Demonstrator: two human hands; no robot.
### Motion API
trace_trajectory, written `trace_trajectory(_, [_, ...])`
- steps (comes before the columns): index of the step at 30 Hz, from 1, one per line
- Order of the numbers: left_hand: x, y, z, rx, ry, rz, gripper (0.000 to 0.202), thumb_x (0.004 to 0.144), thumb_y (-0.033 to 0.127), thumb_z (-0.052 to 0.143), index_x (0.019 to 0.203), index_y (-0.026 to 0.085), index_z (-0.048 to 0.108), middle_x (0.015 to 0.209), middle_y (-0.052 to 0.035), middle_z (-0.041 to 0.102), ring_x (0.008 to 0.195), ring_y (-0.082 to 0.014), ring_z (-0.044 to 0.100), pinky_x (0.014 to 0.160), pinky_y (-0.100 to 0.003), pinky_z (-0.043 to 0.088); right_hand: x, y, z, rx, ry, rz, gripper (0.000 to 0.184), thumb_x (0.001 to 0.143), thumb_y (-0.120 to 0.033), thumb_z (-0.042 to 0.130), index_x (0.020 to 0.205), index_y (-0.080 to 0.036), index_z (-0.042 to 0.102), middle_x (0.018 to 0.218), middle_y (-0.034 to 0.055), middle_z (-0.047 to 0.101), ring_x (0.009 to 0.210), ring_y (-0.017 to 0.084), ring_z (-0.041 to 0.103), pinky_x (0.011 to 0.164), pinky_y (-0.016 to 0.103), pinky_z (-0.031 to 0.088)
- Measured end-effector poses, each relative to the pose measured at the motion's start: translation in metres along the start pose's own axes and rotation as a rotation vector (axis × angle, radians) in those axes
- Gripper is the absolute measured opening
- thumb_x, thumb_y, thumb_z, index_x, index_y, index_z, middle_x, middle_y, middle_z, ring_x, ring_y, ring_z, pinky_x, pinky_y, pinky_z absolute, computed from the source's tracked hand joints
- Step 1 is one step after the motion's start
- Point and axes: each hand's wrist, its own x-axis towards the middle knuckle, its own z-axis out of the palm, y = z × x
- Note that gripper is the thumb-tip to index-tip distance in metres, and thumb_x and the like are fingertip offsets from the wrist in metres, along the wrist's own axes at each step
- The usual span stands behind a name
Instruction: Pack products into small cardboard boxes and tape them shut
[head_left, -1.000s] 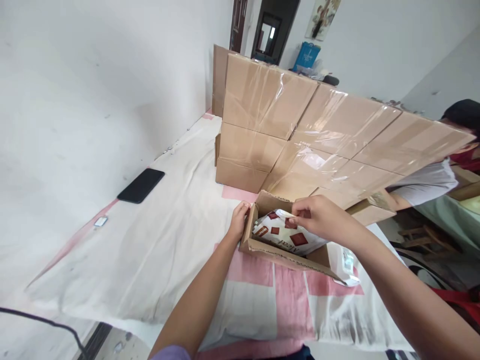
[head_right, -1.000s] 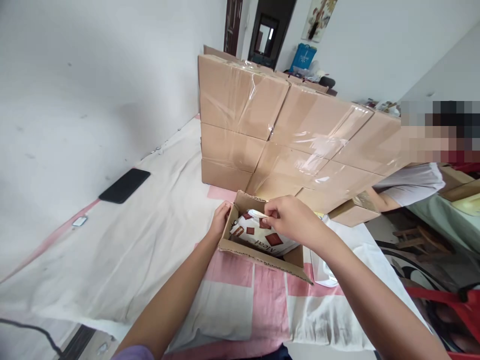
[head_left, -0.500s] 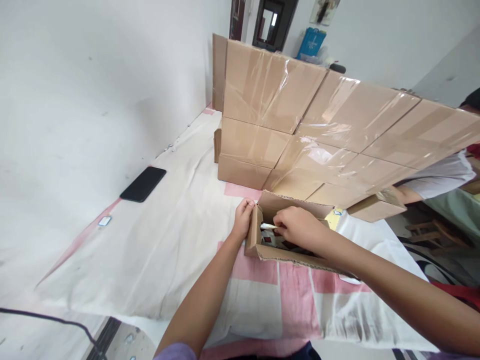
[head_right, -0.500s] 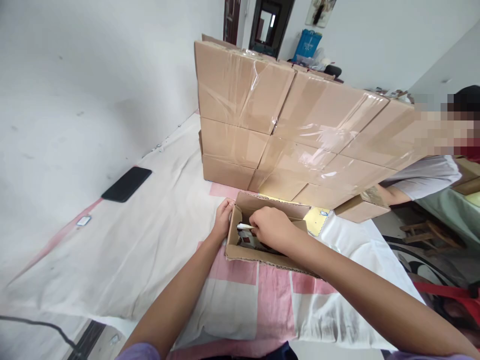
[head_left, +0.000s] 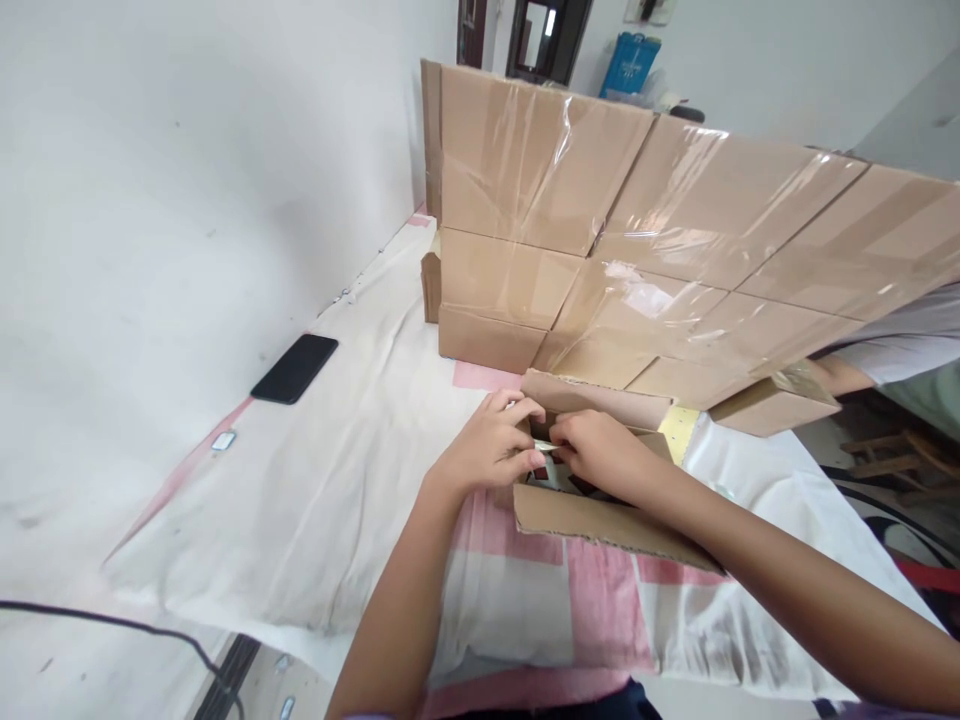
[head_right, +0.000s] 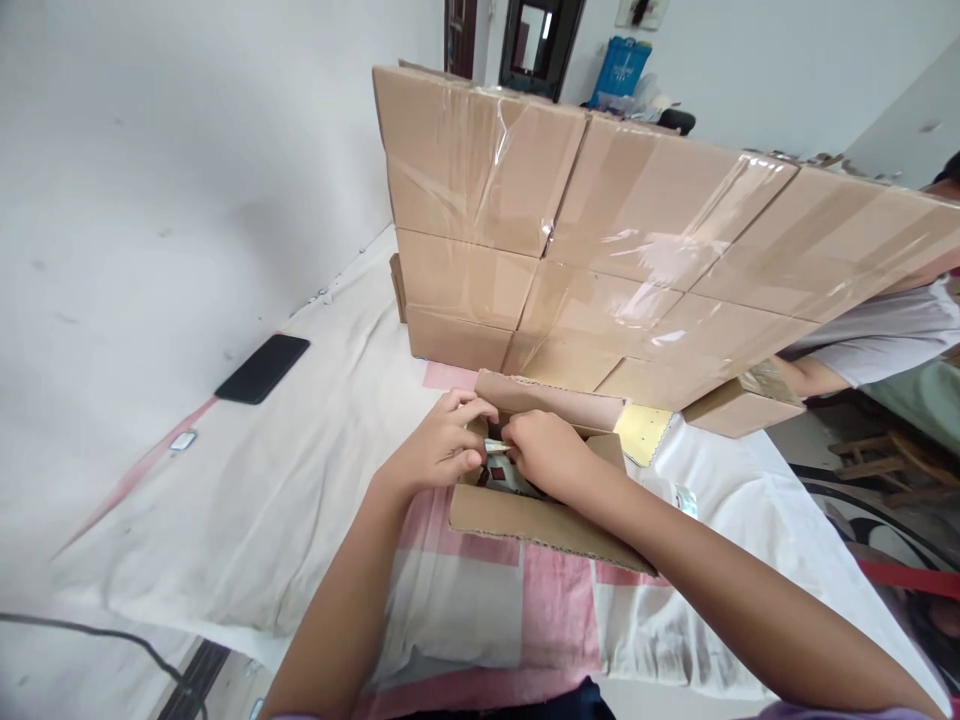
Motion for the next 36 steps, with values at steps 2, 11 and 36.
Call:
trace_trajectory(2, [0.001, 0.003, 0.002, 0.059, -0.026, -0.020, 0.080, 0.095, 0.076, 0.022, 0.072, 0.024, 0.078, 0.127, -0.0061, 0.066, 0.124, -0.0296, 0.045, 0.106, -0.049, 0.034, 0.000, 0.003, 0.004, 0.003, 0.008, -0.015, 0.021, 0.089, -0.013, 0.056, 0.073, -0.016, 0.069, 0.083, 0.0070, 0.074, 0.075, 0.018, 0.063, 0.063, 0.028, 0.029])
trace_trajectory(11, [0.000, 0.023, 0.003, 0.146, -0.034, -0.114, 0.080, 0.095, 0.077, 0.020, 0.076, 0.022, 0.075, 0.132, -0.0064, 0.064, 0.125, -0.0310, 0.044, 0.109, -0.053, 0.029, -0.002, 0.007, 0.011, 0.003, 0.008, 0.021, 0.021, 0.092, -0.015, 0.056, 0.080, -0.016, 0.073, 0.092, 0.0096, 0.076, 0.085, 0.021, 0.068, 0.067, 0.028, 0.036])
trace_trajectory(36, [-0.010, -0.018, 0.029, -0.080, 0.231, -0.058, 0.084, 0.086, 0.084, 0.003, 0.062, 0.024, 0.057, 0.101, -0.0096, 0.073, 0.104, -0.0325, 0.053, 0.096, -0.053, 0.044, -0.018, 0.008, 0.011, -0.021, 0.224, -0.284, 0.011, 0.085, -0.024, 0.067, 0.083, -0.022, 0.078, 0.087, 0.0047, 0.079, 0.077, 0.022, 0.070, 0.056, 0.032, 0.032])
